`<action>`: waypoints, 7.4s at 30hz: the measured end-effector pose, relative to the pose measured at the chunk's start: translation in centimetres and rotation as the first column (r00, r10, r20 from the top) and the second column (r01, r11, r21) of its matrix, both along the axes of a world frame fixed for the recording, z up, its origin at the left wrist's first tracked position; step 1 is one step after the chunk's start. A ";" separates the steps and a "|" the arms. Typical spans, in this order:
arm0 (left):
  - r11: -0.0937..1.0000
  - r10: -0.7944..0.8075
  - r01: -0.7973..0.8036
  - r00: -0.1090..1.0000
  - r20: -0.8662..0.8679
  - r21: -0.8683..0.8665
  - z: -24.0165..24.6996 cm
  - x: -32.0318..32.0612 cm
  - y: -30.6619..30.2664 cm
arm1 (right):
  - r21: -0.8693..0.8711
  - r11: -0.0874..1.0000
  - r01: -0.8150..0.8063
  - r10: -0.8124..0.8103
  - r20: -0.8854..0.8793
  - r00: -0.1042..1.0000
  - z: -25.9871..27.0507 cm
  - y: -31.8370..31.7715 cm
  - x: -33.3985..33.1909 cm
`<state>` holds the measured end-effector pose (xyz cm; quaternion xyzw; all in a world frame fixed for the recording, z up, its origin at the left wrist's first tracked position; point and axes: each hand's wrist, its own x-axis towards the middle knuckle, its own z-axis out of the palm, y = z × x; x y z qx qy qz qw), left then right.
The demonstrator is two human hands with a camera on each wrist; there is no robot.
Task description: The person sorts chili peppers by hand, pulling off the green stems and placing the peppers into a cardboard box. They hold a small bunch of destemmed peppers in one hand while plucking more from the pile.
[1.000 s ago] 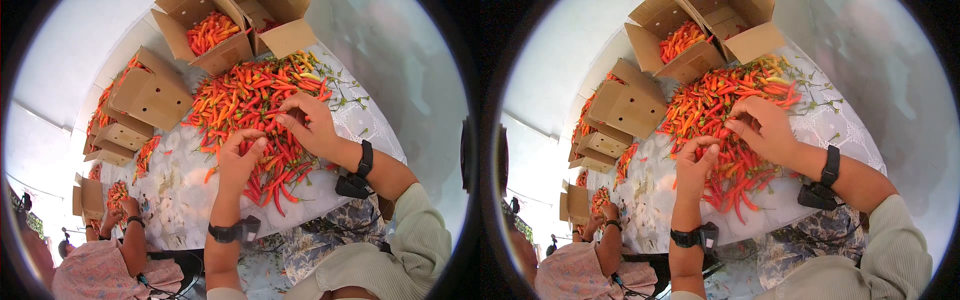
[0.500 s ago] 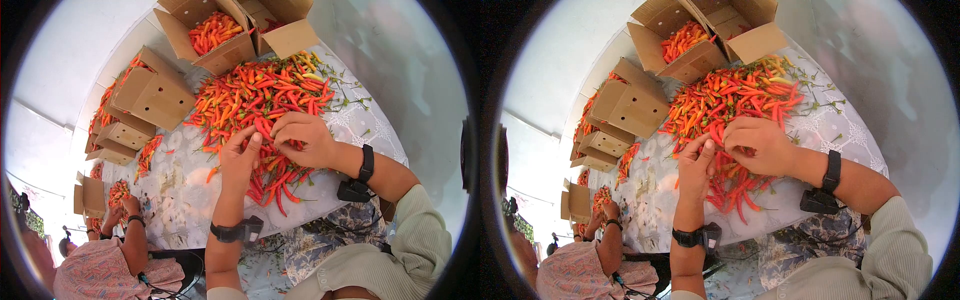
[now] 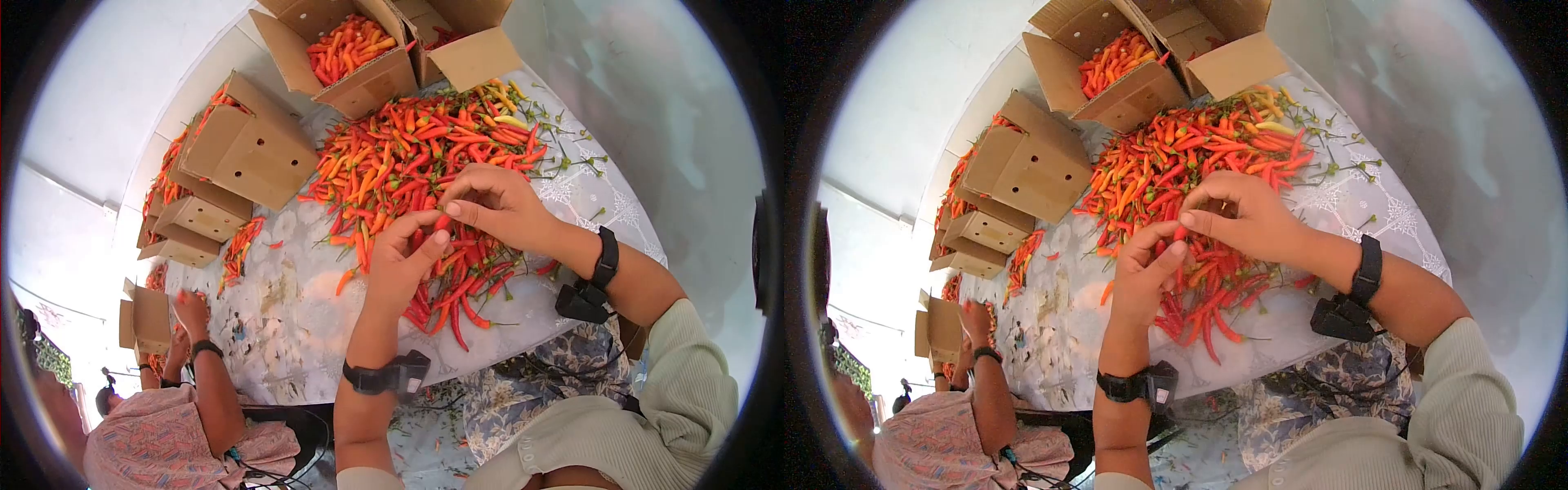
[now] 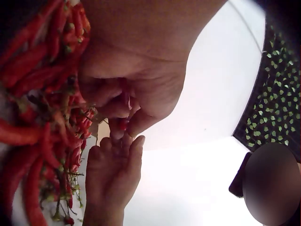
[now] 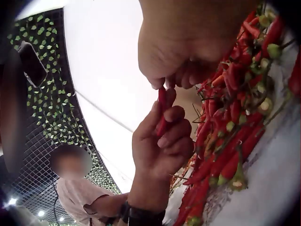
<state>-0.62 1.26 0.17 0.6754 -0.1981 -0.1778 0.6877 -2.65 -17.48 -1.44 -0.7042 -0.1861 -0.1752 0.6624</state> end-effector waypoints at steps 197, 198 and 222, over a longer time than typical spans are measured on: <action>0.953 -0.049 -0.047 0.952 -0.304 -0.300 -0.1 1.6 0.7 | 0.089 0.802 0.590 -0.595 0.185 0.782 0.6 -2.4 1.1; 0.941 -0.075 -0.032 0.952 -0.298 -0.338 -0.2 1.8 0.8 | 0.071 0.838 0.540 -0.545 0.145 0.826 0.4 -2.5 1.1; 0.971 -0.019 -0.067 0.936 -0.350 -0.231 0.2 1.3 0.5 | -0.280 0.940 0.194 -0.202 0.000 0.979 1.3 -0.8 -0.1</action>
